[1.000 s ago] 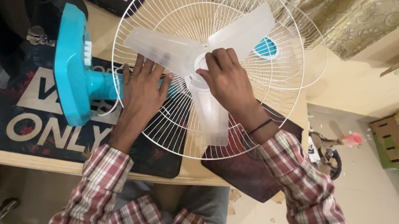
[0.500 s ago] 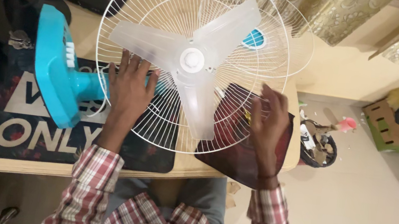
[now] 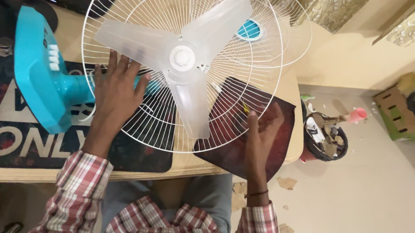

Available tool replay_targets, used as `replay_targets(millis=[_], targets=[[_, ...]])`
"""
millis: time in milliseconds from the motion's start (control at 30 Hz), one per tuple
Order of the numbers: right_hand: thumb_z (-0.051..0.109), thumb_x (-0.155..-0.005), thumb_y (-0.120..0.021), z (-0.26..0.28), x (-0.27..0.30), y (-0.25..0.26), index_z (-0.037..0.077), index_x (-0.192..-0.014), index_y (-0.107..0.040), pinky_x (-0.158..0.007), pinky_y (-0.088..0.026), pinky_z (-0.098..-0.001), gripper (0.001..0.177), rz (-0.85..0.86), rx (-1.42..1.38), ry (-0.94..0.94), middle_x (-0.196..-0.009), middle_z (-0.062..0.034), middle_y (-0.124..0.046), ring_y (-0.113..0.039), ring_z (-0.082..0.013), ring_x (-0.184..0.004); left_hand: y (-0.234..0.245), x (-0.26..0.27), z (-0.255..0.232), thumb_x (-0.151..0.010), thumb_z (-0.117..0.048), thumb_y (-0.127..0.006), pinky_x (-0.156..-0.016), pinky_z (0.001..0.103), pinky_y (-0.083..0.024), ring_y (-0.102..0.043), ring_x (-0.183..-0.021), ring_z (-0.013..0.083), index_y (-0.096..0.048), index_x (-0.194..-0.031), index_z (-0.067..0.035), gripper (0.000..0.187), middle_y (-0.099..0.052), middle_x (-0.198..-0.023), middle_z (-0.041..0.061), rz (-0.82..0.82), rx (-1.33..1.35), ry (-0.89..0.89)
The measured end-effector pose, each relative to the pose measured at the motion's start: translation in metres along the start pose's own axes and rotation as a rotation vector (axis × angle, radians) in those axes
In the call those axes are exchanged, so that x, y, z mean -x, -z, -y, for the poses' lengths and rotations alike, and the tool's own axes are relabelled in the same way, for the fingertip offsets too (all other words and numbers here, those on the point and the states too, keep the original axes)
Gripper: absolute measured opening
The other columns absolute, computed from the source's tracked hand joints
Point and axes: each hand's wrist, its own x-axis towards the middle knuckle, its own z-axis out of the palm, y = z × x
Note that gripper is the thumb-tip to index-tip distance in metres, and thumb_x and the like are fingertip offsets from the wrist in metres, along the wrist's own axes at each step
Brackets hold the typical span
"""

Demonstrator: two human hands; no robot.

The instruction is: The person assembles a small table fan by attaching the front grille, securing the fan blades with a central cap, and then attaching the rear grille to the base. The person uses a screwdriver to tighten the rear grille screws.

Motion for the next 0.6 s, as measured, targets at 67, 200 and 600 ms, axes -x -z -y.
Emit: replay_targets(millis=[67,200,600], targets=[[0.017,-0.102,-0.063,-0.003,0.001,-0.007,0.006,-0.15,-0.033,-0.095,-0.056,-0.0365,0.058,0.021,-0.057,-0.106,-0.14,-0.0123,-0.054,-0.059,-0.0215,-0.124,0.002,0.002,-0.001,-0.104,-0.039,-0.057,-0.109,0.074,-0.028,-0.034,-0.148,0.0444,-0.052,-0.152,-0.015,0.054,-0.048,-0.156,0.018,0.02,-0.018,0.011],[0.016,-0.1,-0.061,-0.007,0.0,-0.02,0.008,-0.143,-0.036,-0.08,-0.062,-0.0396,0.05,-0.039,-0.134,-0.28,-0.13,-0.017,-0.061,-0.067,-0.0259,-0.108,0.006,0.005,-0.004,-0.1,-0.038,-0.059,-0.109,0.074,-0.028,-0.033,-0.149,0.0429,-0.052,-0.151,-0.016,0.056,-0.046,-0.157,0.016,0.04,-0.029,0.001],[0.013,-0.1,-0.06,-0.007,0.007,-0.023,0.007,-0.135,-0.039,-0.066,-0.062,-0.0361,0.042,-0.081,-0.159,-0.259,-0.122,-0.0195,-0.064,-0.072,-0.0275,-0.093,0.035,0.054,-0.013,-0.099,-0.026,-0.068,-0.112,0.057,-0.041,-0.052,-0.138,0.0397,-0.069,-0.129,-0.005,0.037,-0.063,-0.141,0.019,-0.177,0.096,-0.084]])
